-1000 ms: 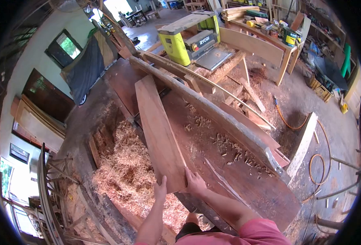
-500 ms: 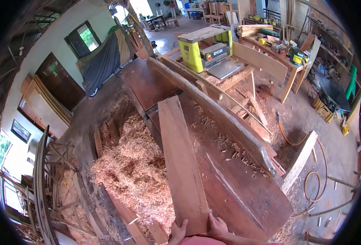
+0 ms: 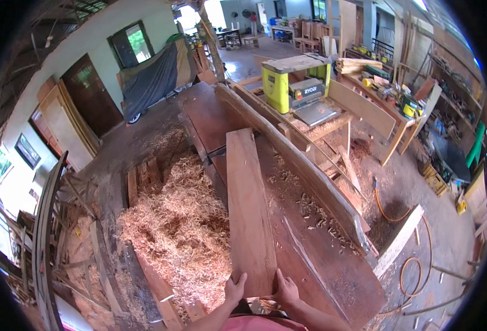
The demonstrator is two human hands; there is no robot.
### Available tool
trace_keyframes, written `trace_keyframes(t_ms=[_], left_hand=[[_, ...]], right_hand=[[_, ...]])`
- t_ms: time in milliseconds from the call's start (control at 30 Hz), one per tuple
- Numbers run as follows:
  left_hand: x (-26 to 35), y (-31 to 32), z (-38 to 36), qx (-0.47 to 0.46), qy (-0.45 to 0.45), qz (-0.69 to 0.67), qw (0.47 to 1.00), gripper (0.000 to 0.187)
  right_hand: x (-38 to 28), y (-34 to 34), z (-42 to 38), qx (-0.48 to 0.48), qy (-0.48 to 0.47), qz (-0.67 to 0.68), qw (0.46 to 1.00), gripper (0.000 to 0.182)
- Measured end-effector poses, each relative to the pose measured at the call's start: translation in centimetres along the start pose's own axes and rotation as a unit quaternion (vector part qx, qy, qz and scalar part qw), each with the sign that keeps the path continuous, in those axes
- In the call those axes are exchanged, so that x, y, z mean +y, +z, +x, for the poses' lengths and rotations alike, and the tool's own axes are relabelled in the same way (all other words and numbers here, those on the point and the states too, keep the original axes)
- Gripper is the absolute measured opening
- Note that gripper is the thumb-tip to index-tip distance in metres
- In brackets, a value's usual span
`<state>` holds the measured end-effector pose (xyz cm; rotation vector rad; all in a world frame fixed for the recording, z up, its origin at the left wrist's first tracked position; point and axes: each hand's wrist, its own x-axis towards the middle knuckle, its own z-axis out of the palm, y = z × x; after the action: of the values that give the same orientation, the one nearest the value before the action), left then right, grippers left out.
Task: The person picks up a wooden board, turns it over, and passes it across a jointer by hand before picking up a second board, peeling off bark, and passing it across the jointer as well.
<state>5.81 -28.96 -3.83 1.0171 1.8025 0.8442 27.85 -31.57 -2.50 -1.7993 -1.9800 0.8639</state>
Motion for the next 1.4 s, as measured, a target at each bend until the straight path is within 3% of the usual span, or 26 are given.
trace_keyframes(t_ms=[67,200,367,500,800,1200,1300,1400], left_hand=[[2.3,-0.7,0.8,-0.005,-0.009,0.014,1.000,0.073],[-2.9,0.7,5.3,-0.013,-0.012,-0.015,1.000,0.071],[1.9,0.8,4.7,-0.002,-0.009,-0.002,1.000,0.067],[0.4,1.2,6.0,0.001,0.008,-0.026,1.000,0.065],[2.1,1.2,7.3,0.010,-0.045,-0.019,0.999,0.067],[1.8,1.8,11.7,0.022,0.009,-0.031,0.999,0.069],[2.5,1.7,13.3,0.032,-0.008,0.022,0.999,0.074],[1.1,2.0,16.7,0.057,0.037,0.031,0.997,0.077]], right_hand=[[0.3,0.7,1.0,0.012,-0.004,0.007,1.000,0.140],[0.2,1.0,3.0,0.028,-0.017,-0.007,0.999,0.140],[1.4,1.1,4.5,0.024,-0.007,0.018,1.000,0.140],[1.0,0.7,5.3,0.023,-0.007,0.013,1.000,0.140],[1.3,0.4,7.3,0.025,-0.027,0.020,0.999,0.141],[0.8,-0.8,11.2,0.047,-0.064,-0.011,0.997,0.134],[1.0,-0.6,13.1,0.004,-0.026,0.013,1.000,0.140],[1.2,0.0,15.8,0.006,-0.026,0.013,1.000,0.140]])
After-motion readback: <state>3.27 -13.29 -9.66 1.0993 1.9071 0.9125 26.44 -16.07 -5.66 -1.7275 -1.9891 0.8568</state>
